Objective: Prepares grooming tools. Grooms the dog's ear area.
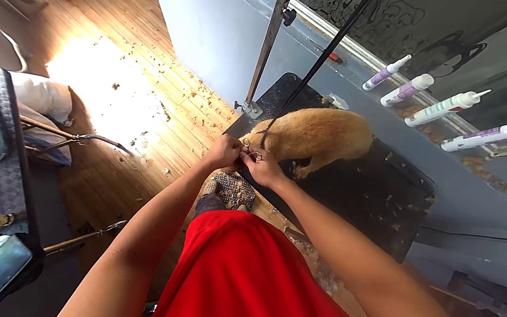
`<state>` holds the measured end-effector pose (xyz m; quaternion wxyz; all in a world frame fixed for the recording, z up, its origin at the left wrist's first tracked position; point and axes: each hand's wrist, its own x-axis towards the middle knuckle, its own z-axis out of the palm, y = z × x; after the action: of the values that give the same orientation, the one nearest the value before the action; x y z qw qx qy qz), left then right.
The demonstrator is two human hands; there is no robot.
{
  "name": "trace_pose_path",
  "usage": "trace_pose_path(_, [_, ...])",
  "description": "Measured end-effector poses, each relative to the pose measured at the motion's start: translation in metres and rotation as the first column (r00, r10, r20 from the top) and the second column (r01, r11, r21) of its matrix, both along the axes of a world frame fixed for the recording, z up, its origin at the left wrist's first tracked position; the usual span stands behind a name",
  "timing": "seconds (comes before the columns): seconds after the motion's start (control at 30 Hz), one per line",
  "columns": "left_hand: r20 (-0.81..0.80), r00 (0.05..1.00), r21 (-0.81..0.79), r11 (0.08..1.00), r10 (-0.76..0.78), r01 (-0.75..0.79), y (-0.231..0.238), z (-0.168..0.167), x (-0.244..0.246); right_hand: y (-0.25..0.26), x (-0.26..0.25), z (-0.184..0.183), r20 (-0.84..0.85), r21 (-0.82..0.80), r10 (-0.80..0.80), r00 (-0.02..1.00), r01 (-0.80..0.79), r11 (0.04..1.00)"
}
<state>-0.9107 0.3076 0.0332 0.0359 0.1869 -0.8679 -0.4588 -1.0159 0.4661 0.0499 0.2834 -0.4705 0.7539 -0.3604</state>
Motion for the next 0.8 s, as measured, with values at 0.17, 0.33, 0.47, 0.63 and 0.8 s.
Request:
trace_pose_path(0.17, [0.048, 0.997, 0.021, 0.998, -0.057, 0.056, -0.005, 0.006, -0.001, 0.004, -0.029, 0.005, 0.123, -0.01, 0.33, 0.936, -0.331, 0.944])
trace_pose_path(0.33, [0.045, 0.997, 0.008, 0.998, -0.061, 0.061, -0.002, 0.006, -0.005, 0.006, -0.025, -0.007, 0.29, -0.065, 0.182, 0.94, -0.171, 0.983])
trace_pose_path(0.47, [0.057, 0.997, 0.011, 0.999, -0.047, 0.047, -0.002, 0.007, -0.005, 0.002, -0.011, -0.015, 0.0, -0.203, -0.033, 0.999, 0.032, 0.979])
trace_pose_path(0.63, [0.038, 0.998, -0.008, 0.999, -0.045, 0.045, -0.004, 0.004, -0.005, 0.009, 0.014, -0.017, -0.139, -0.219, -0.127, 0.982, 0.094, 0.971])
trace_pose_path(0.8, [0.046, 0.996, 0.024, 0.997, -0.073, 0.072, -0.006, 0.011, 0.0, 0.016, 0.002, -0.018, -0.386, -0.347, 0.101, 0.917, -0.246, 0.905])
